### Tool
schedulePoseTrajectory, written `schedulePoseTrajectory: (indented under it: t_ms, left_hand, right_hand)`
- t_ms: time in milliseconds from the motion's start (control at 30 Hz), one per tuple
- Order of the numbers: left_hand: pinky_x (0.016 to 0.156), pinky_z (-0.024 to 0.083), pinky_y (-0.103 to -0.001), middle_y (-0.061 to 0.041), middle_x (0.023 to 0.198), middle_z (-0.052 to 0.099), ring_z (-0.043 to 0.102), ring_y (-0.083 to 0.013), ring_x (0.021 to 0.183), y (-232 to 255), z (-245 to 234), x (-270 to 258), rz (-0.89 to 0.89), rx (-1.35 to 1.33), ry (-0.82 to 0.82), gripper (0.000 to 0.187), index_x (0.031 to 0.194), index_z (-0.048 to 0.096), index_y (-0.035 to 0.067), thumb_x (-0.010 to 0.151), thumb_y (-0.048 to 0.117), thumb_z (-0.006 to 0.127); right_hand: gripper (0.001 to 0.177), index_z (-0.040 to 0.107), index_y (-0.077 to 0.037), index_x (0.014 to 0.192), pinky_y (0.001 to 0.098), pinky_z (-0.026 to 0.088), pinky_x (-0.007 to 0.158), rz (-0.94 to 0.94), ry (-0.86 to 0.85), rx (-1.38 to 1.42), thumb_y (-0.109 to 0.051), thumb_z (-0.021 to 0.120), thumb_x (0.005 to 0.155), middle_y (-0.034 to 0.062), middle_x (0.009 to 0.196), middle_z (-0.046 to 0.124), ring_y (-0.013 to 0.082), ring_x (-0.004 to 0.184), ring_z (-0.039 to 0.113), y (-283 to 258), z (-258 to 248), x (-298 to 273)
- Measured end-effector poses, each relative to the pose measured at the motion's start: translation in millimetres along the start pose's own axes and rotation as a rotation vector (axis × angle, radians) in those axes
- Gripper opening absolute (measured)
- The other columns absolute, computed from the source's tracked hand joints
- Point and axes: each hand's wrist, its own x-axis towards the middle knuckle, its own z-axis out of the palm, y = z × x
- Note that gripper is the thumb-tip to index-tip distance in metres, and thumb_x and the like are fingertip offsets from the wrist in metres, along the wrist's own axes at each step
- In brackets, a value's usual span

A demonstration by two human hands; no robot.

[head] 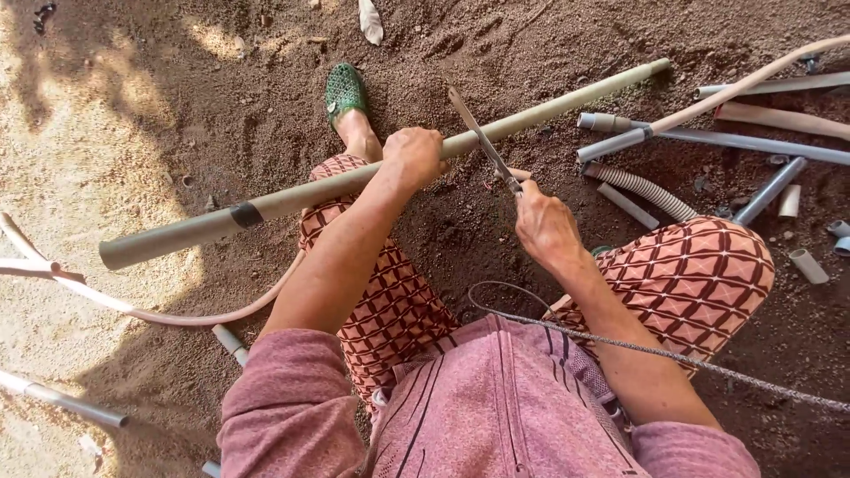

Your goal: Cutting a PVC pipe using a handheld hacksaw blade while sitting on the ground.

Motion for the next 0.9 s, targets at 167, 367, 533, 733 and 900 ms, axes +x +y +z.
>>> schedulePoseTrajectory:
  t_ms: [167,367,533,733,900]
  left_hand:
    - [0.081,0.067,-0.059,-0.020,0.090,0.079,0.079,-0.0386,0.093,5.7,-0.9,-0.9,0.017,-0.008,0.029,0.035,0.106,0.083,0.004,0.094,0.037,0.080]
    - [0.082,0.068,-0.058,-0.020,0.093,0.078,0.079,-0.0370,0.096,9.7,-10.1,-3.4,-0.015,-0.026,0.016,0.035,0.110,0.083,0.004,0.099,0.036,0.077]
    - [0.077,0.069,-0.057,-0.020,0.093,0.077,0.078,-0.0358,0.093,12.2,1.2,8.1,-0.017,0.017,0.031,0.034,0.109,0.082,0.003,0.098,0.035,0.078]
    - [0.079,0.070,-0.054,-0.017,0.096,0.078,0.078,-0.0325,0.098,14.8,-15.9,-5.9,-0.016,0.018,-0.015,0.041,0.117,0.080,0.002,0.099,0.038,0.078]
    - [0.077,0.070,-0.053,-0.017,0.092,0.077,0.078,-0.0320,0.094,17.3,-16.7,-7.8,-0.005,0.033,-0.013,0.037,0.114,0.080,0.002,0.100,0.036,0.077]
  right_hand:
    - [0.026,0.057,-0.001,0.130,0.0372,0.060,0.047,-0.026,0.053,-0.037,-0.010,0.036,0.118,0.0123,0.070,0.067,0.0250,0.053,0.068,-7.0,5.7,24.3]
    - [0.025,0.058,0.002,0.121,0.0382,0.056,0.048,-0.019,0.013,0.045,-0.009,0.035,0.118,0.0139,0.068,0.064,0.0263,0.051,0.064,10.7,7.2,9.9]
    - [0.023,0.058,0.002,0.123,0.0372,0.057,0.047,-0.022,0.021,-0.010,-0.010,0.038,0.119,0.0138,0.071,0.065,0.0261,0.053,0.066,18.2,13.1,20.0]
    - [0.023,0.058,0.000,0.118,0.0351,0.052,0.042,-0.121,0.074,0.071,-0.010,0.037,0.118,0.0084,0.066,0.060,0.0232,0.046,0.060,13.0,11.2,29.5]
    - [0.024,0.059,0.003,0.121,0.0370,0.054,0.045,-0.041,0.011,0.115,-0.008,0.037,0.119,0.0130,0.068,0.064,0.0252,0.049,0.063,29.0,8.4,10.6]
